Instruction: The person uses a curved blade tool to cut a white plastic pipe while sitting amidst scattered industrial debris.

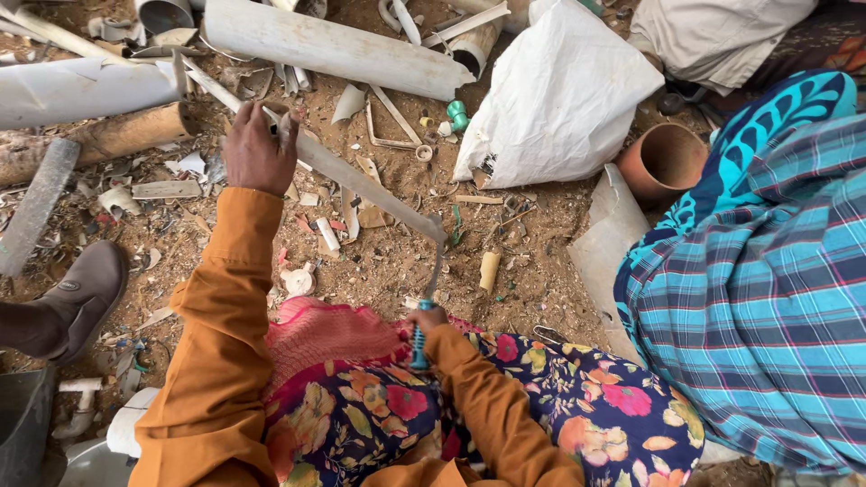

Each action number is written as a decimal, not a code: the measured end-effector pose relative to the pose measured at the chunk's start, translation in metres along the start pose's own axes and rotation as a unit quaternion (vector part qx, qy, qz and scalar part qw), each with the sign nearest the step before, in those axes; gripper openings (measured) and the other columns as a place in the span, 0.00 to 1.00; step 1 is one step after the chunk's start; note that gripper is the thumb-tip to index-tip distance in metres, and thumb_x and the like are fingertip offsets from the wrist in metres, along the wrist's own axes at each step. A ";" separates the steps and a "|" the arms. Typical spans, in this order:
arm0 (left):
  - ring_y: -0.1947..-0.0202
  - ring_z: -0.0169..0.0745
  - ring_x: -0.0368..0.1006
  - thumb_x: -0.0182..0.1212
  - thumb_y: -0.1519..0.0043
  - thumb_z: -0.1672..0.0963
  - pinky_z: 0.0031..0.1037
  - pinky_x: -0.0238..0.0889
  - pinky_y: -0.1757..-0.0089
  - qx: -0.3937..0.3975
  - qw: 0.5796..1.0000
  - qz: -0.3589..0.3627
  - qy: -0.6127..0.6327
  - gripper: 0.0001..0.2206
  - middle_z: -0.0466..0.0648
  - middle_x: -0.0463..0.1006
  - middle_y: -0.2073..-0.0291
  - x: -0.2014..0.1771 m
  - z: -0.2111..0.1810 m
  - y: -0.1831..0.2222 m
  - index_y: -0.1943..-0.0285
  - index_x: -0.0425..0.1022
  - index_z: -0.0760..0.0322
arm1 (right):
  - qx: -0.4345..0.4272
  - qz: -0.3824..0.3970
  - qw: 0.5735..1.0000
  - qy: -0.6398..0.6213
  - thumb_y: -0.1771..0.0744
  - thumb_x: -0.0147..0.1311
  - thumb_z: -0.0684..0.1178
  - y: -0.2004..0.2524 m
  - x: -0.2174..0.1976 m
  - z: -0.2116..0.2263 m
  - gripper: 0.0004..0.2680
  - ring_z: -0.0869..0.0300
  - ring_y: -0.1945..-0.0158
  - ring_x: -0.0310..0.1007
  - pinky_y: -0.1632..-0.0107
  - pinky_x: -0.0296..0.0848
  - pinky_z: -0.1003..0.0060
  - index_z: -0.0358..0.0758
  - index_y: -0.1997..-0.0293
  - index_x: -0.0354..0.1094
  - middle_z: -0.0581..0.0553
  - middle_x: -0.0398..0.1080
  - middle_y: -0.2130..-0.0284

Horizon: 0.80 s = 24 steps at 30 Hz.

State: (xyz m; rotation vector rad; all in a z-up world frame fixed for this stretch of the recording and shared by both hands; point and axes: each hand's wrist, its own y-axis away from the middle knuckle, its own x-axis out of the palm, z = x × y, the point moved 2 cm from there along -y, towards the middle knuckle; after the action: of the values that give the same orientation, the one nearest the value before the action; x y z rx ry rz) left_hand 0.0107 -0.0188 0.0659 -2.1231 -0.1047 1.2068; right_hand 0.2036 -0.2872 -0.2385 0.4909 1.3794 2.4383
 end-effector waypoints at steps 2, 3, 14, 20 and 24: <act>0.70 0.54 0.77 0.61 0.27 0.54 0.44 0.70 0.66 0.019 0.994 -0.020 0.102 0.15 0.62 0.77 0.58 0.002 -0.008 -0.007 0.41 0.67 0.72 | -0.037 0.079 0.995 -0.047 0.37 0.59 0.35 0.008 0.033 0.022 0.05 0.62 0.80 0.67 0.75 0.73 0.67 0.38 0.66 0.67 0.44 0.68 0.79; 0.71 0.54 0.78 0.62 0.27 0.55 0.43 0.71 0.67 0.027 0.988 -0.030 0.151 0.19 0.64 0.77 0.55 0.002 -0.014 -0.009 0.36 0.63 0.76 | -0.108 0.104 0.989 0.006 0.37 0.61 0.37 0.017 0.059 0.033 0.06 0.62 0.80 0.67 0.76 0.73 0.66 0.39 0.69 0.65 0.45 0.67 0.79; 0.71 0.49 0.80 0.69 0.30 0.53 0.37 0.75 0.72 -0.040 0.995 0.015 0.093 0.16 0.58 0.78 0.68 0.001 -0.011 0.001 0.52 0.67 0.70 | -0.002 0.053 0.997 -0.051 0.36 0.58 0.37 -0.031 0.012 -0.022 0.03 0.60 0.83 0.66 0.80 0.70 0.66 0.36 0.64 0.67 0.45 0.69 0.81; 0.67 0.49 0.80 0.69 0.29 0.53 0.35 0.77 0.69 -0.050 0.992 0.015 0.116 0.16 0.59 0.77 0.62 0.013 -0.021 -0.007 0.51 0.67 0.71 | -0.165 0.166 0.972 -0.031 0.36 0.60 0.39 0.003 0.078 0.042 0.06 0.60 0.81 0.68 0.78 0.72 0.63 0.37 0.65 0.63 0.44 0.69 0.80; 0.69 0.55 0.76 0.65 0.27 0.49 0.45 0.70 0.68 -0.015 0.999 0.016 0.046 0.17 0.59 0.75 0.67 -0.002 -0.021 -0.006 0.54 0.68 0.68 | -0.286 0.190 0.936 0.075 0.36 0.60 0.41 0.028 0.116 0.060 0.09 0.60 0.81 0.68 0.77 0.71 0.63 0.42 0.59 0.61 0.45 0.66 0.81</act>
State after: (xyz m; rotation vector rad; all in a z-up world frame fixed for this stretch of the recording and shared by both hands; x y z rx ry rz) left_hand 0.0276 -0.0255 0.0781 -2.2094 -0.0479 1.1302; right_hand 0.1230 -0.2075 -0.1689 0.4586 0.5844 3.0719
